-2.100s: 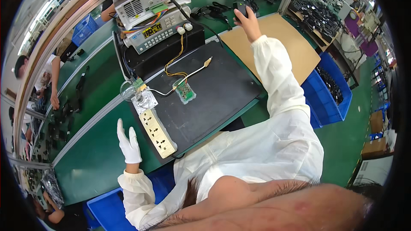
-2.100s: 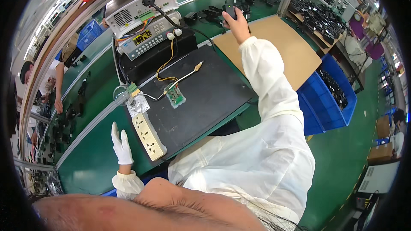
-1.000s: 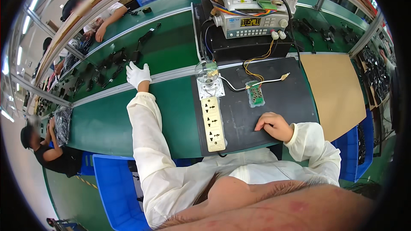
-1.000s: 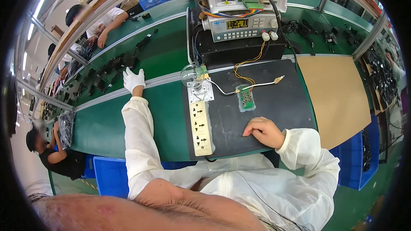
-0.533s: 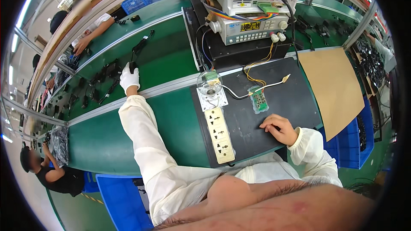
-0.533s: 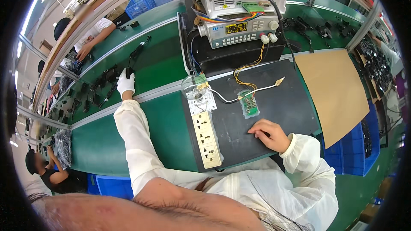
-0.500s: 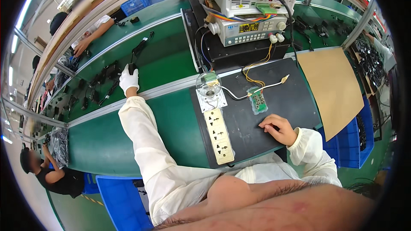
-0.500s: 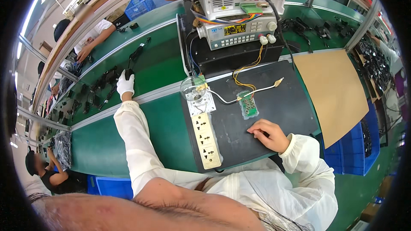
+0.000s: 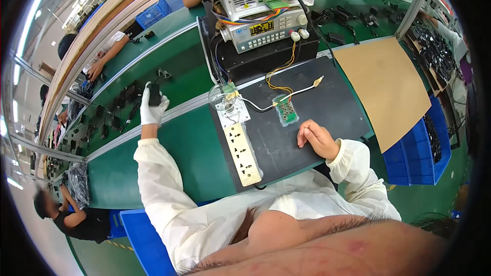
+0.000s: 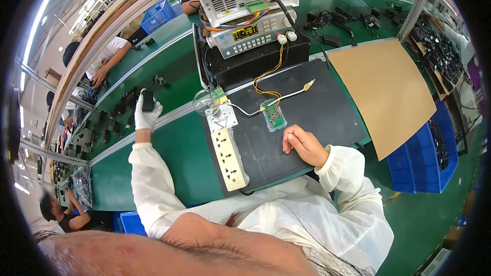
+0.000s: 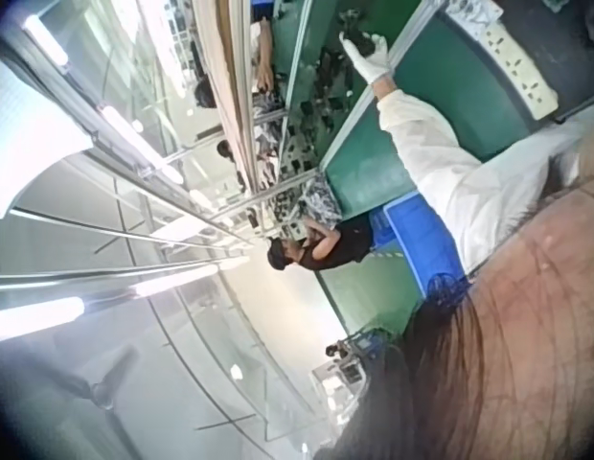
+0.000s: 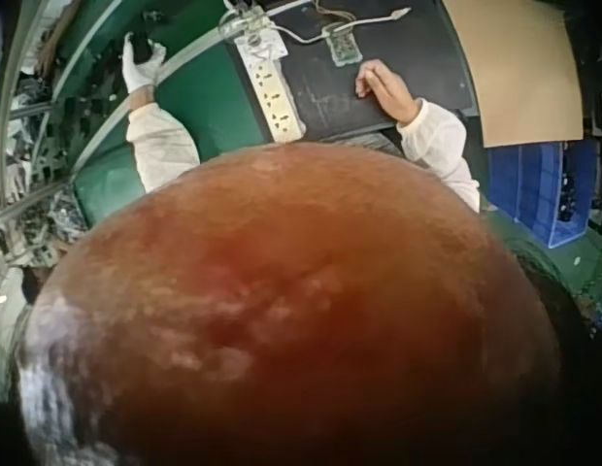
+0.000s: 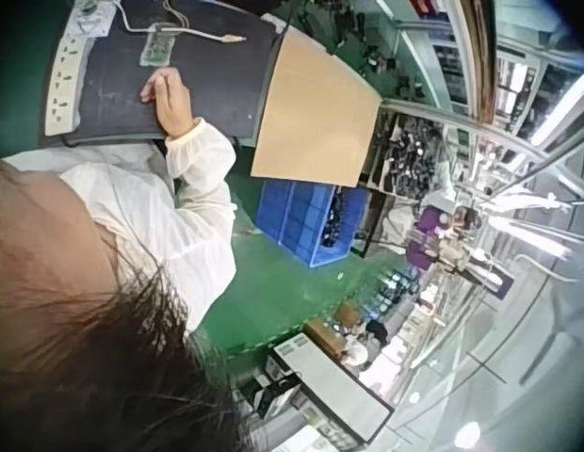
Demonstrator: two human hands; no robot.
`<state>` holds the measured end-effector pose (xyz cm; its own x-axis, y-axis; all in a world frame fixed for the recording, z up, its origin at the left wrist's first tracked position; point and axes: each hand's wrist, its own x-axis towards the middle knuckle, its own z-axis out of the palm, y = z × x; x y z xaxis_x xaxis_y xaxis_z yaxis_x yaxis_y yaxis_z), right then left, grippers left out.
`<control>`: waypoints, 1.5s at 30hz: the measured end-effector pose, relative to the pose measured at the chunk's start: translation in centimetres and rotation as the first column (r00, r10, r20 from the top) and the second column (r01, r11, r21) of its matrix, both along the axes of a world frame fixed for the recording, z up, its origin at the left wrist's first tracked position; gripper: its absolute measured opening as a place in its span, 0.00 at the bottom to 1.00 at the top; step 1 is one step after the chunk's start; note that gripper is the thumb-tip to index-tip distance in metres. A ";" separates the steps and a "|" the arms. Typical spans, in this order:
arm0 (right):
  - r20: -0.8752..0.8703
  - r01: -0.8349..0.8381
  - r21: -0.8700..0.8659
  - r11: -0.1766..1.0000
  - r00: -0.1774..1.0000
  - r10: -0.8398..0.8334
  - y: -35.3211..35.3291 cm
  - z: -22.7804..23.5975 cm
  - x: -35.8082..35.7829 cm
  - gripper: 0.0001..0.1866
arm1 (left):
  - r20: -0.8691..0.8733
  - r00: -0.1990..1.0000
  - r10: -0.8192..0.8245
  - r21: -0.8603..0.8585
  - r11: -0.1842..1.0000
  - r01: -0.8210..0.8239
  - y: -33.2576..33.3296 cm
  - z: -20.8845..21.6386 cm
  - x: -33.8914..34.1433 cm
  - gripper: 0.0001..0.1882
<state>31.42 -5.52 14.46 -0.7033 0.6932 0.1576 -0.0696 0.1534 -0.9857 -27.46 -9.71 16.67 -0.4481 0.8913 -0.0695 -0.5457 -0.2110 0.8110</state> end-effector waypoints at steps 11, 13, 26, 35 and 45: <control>-0.221 0.001 0.091 0.996 0.975 0.019 -2.7 1.1 -0.4 0.09 | -0.485 0.829 -0.278 0.328 0.821 0.467 -12.6 12.1 28.9 0.35; -0.338 0.015 0.111 0.994 0.941 0.024 -3.9 2.0 -1.1 0.10 | -0.503 0.799 -0.329 0.330 0.782 0.529 -13.3 12.6 31.1 0.35; -0.685 -0.418 -0.416 0.808 0.728 0.024 -3.9 6.8 -0.9 0.15 | -0.462 0.803 -0.378 0.442 0.686 0.577 -14.4 12.2 35.8 0.30; -0.720 -0.515 -0.406 0.755 0.689 0.084 -4.6 7.0 -0.6 0.15 | -0.521 0.756 -0.396 0.511 0.565 0.648 -14.3 10.0 34.7 0.37; -0.704 -0.495 -0.377 0.783 0.702 0.105 -4.7 7.5 -0.5 0.15 | -0.530 0.625 -0.573 0.599 0.269 0.754 -12.7 4.0 31.3 0.27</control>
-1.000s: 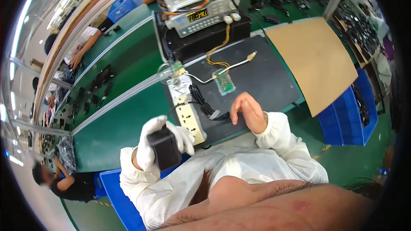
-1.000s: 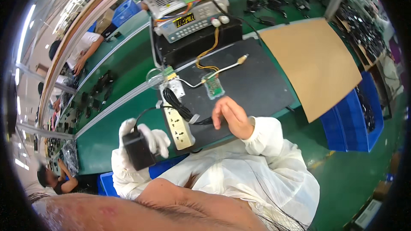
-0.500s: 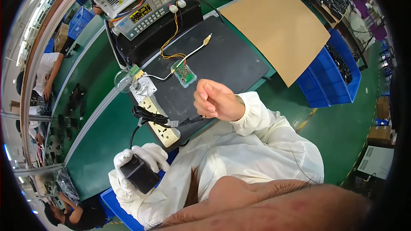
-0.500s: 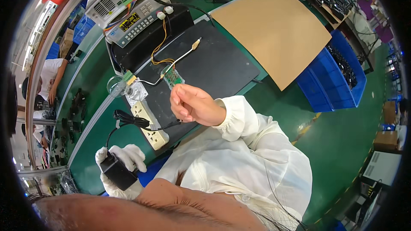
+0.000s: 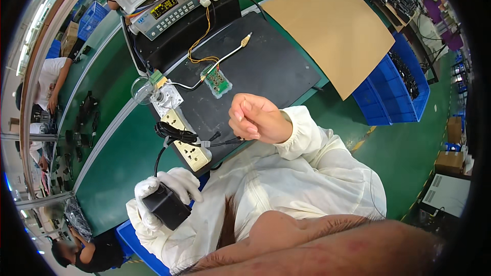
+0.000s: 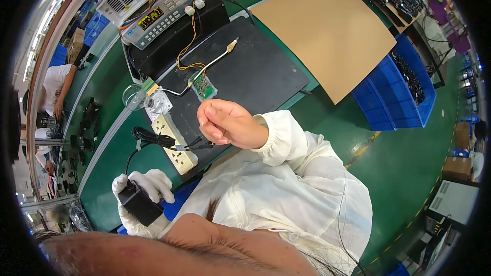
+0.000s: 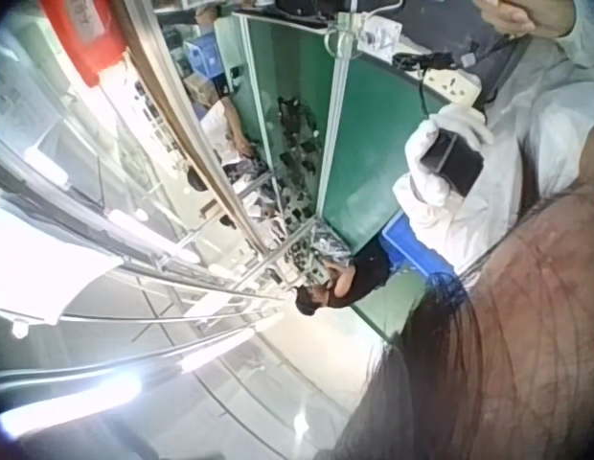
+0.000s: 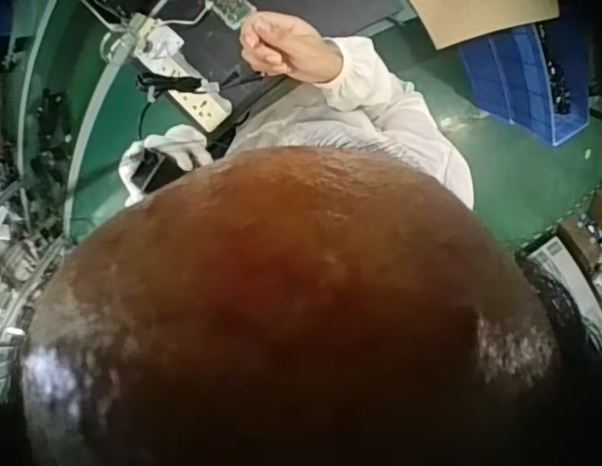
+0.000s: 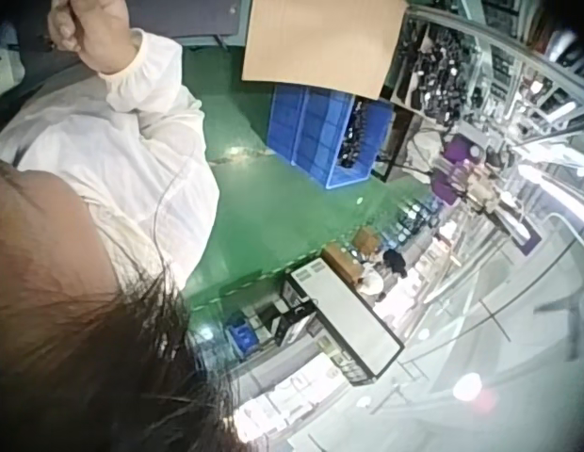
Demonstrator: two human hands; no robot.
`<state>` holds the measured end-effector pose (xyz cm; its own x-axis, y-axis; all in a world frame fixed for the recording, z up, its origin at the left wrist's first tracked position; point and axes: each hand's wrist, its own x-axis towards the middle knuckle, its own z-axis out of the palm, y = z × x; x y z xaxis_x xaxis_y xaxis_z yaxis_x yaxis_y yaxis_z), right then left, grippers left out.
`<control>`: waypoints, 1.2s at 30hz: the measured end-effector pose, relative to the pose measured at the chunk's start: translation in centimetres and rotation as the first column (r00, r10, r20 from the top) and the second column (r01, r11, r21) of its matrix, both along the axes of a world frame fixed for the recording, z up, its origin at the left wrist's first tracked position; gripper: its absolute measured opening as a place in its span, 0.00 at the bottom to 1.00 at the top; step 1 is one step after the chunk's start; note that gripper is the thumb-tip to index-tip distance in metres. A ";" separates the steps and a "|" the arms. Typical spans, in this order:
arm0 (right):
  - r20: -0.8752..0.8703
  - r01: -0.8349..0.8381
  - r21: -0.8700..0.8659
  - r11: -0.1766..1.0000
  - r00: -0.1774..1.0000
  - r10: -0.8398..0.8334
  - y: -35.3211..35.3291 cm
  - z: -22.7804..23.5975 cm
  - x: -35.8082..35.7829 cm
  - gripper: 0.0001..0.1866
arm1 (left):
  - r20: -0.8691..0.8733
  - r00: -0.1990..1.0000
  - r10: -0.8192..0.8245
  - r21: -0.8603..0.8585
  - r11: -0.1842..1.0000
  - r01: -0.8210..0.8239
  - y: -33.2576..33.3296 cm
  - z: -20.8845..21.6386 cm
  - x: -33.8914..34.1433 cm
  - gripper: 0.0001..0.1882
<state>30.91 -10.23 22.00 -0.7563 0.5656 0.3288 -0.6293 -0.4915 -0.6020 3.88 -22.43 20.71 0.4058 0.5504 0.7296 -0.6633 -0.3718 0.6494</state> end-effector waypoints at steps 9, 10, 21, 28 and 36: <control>-0.003 0.002 -0.014 1.000 1.000 -0.002 0.2 -0.3 0.0 0.14 | -0.155 0.923 0.353 -0.156 0.913 -0.376 -0.8 6.6 4.0 0.27; -0.011 -0.004 -0.021 1.000 1.000 0.003 0.2 -0.2 -0.1 0.14 | -0.151 0.915 0.373 -0.167 0.903 -0.396 -1.0 6.6 4.0 0.28; -0.076 -0.050 -0.086 0.995 0.996 0.043 -0.4 0.2 -0.2 0.11 | -0.194 0.883 0.427 -0.206 0.862 -0.463 -1.3 7.7 4.5 0.29; -0.125 -0.110 -0.140 0.984 0.988 0.093 -0.6 0.6 -0.2 0.10 | -0.166 0.908 0.384 -0.239 0.878 -0.415 -1.7 7.5 4.3 0.30; -0.152 -0.134 -0.167 0.977 0.982 0.108 -0.8 0.3 -0.1 0.10 | -0.212 0.900 0.382 -0.242 0.871 -0.427 -0.5 7.3 4.5 0.27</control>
<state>30.86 -11.02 22.30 -0.7758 0.5312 0.3405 -0.6309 -0.6595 -0.4087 8.36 -22.95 27.98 0.1973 0.8594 0.4717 -0.3782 -0.3771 0.8454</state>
